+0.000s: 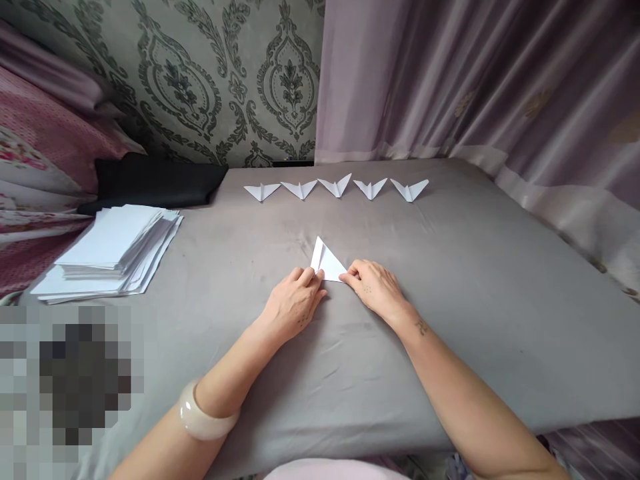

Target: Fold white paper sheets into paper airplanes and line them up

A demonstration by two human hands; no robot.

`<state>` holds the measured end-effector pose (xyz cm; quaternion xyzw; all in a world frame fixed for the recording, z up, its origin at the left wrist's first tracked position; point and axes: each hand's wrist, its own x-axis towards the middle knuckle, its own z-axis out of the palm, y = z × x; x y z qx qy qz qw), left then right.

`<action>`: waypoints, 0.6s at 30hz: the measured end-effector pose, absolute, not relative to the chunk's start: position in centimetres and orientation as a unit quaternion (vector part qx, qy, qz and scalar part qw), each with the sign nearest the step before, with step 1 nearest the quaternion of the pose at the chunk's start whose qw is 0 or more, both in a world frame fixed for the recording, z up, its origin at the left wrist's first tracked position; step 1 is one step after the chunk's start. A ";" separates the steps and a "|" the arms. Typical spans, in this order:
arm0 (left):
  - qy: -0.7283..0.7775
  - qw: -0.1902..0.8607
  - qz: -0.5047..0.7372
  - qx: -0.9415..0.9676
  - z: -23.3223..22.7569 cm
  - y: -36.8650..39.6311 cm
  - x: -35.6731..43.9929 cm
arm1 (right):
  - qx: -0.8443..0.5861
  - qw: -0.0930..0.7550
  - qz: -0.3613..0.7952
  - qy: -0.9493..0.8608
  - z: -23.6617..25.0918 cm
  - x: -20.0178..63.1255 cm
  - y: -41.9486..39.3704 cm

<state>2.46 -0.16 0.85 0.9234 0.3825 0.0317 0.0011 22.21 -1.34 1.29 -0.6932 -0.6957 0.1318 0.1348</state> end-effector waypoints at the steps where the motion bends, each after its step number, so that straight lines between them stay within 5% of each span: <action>1: 0.383 0.000 0.032 0.923 0.8 -0.2 2.5 | -0.695 0.136 0.139 -0.692 1.4 22.2 -1.4; 14: 0.384 -0.017 0.038 0.922 1.0 -0.4 2.8 | -0.706 0.129 0.251 -0.649 3.1 23.8 -1.6; 18: 0.375 -0.025 0.037 0.926 1.1 -0.5 2.9 | -0.694 0.190 0.218 -0.659 3.0 24.3 -1.4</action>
